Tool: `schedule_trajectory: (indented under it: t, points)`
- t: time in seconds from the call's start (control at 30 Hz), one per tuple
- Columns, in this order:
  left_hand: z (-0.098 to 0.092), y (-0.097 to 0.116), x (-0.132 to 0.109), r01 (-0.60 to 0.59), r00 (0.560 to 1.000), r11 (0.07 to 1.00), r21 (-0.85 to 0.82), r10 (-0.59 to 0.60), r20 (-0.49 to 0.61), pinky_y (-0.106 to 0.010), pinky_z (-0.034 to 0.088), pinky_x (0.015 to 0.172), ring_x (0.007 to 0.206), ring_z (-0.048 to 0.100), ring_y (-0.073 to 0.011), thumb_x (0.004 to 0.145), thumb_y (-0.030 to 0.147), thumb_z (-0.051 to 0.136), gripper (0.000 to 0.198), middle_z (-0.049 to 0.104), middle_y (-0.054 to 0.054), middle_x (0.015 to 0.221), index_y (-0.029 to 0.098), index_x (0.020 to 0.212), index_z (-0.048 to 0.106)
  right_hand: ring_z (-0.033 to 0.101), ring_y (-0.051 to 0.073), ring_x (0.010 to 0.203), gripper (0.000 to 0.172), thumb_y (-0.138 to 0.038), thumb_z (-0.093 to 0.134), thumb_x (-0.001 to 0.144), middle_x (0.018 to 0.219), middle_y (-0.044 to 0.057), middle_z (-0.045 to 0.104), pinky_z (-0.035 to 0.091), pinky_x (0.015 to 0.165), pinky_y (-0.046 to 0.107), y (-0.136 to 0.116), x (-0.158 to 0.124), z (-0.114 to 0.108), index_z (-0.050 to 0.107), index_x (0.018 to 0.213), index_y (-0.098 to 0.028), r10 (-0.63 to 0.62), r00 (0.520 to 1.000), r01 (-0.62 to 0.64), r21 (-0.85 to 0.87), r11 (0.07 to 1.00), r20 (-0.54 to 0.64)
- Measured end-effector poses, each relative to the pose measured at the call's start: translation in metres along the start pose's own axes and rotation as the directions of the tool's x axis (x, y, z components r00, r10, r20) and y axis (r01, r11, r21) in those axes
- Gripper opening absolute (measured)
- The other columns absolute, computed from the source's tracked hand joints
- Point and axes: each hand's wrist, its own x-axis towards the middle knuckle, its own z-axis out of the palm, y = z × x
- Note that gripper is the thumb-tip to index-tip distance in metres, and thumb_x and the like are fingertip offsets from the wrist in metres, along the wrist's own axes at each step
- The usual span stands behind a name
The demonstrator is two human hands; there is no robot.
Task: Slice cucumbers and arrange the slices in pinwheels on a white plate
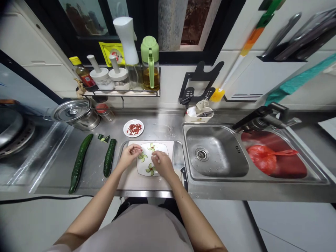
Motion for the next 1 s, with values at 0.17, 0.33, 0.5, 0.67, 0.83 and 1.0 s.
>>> schedule_trajectory:
  t: [0.17,0.33,0.5,0.67,0.83,1.0]
  points:
    - [0.004,0.005,-0.039,-0.098,0.986,0.967,0.237,0.062,0.154,-0.022,0.041,0.064,0.062,0.051,-0.01,0.077,0.019,0.061,0.019,0.067,0.001,0.078,0.019,0.095,0.064,0.054,0.016,0.08,0.012,-0.019,0.052,0.089,0.082,0.002,0.061,0.04,0.078,0.029,-0.002,-0.004,0.027,0.063,0.093,-0.02,-0.109,0.985,0.111,-0.004,0.994,0.136]
    - [0.0,0.01,-0.048,-0.176,0.968,0.904,0.389,0.088,0.234,-0.023,0.041,0.069,0.067,0.052,-0.0118,0.077,0.014,0.058,0.023,0.068,0.002,0.08,0.022,0.098,0.062,0.052,0.016,0.078,0.012,-0.019,0.052,0.09,0.082,0.002,0.06,0.039,0.076,0.029,0.001,-0.005,0.036,0.06,0.081,-0.02,-0.133,0.973,0.137,-0.009,0.991,0.187]
    - [-0.003,0.012,-0.052,-0.185,0.964,0.883,0.431,0.077,0.256,-0.024,0.041,0.071,0.069,0.054,-0.0127,0.078,0.016,0.058,0.024,0.068,0.002,0.081,0.024,0.101,0.061,0.051,0.016,0.079,0.009,-0.016,0.056,0.087,0.08,0.002,0.059,0.039,0.076,0.029,0.0,-0.002,0.037,0.06,0.079,-0.02,-0.169,0.958,0.174,-0.001,0.985,0.231]
    - [-0.006,0.009,-0.052,-0.163,0.967,0.907,0.389,0.069,0.244,-0.024,0.043,0.07,0.067,0.053,-0.0119,0.077,0.016,0.059,0.029,0.068,0.003,0.082,0.024,0.105,0.061,0.051,0.015,0.078,0.013,-0.013,0.053,0.086,0.078,0.001,0.059,0.038,0.077,0.028,0.0,0.004,0.041,0.058,0.076,-0.02,-0.183,0.949,0.186,0.013,0.982,0.255]
    - [-0.016,-0.004,-0.039,-0.006,1.0,0.927,0.375,0.01,-0.008,-0.023,0.042,0.067,0.065,0.053,-0.0118,0.078,0.022,0.06,0.027,0.068,0.002,0.08,0.022,0.104,0.061,0.051,0.015,0.075,0.013,-0.018,0.052,0.089,0.074,0.0,0.06,0.036,0.073,0.026,0.002,0.022,0.047,0.059,0.077,-0.02,-0.056,0.983,0.066,-0.047,0.997,0.177]
    - [-0.018,-0.016,-0.025,0.096,0.992,0.905,0.414,-0.055,-0.11,-0.023,0.04,0.063,0.059,0.052,-0.0111,0.079,0.025,0.059,0.019,0.066,0.002,0.076,0.021,0.097,0.064,0.051,0.015,0.075,0.016,-0.021,0.05,0.091,0.075,0.0,0.062,0.032,0.07,0.026,0.005,0.037,0.058,0.062,0.08,-0.019,0.006,0.981,0.029,-0.177,0.984,0.192]
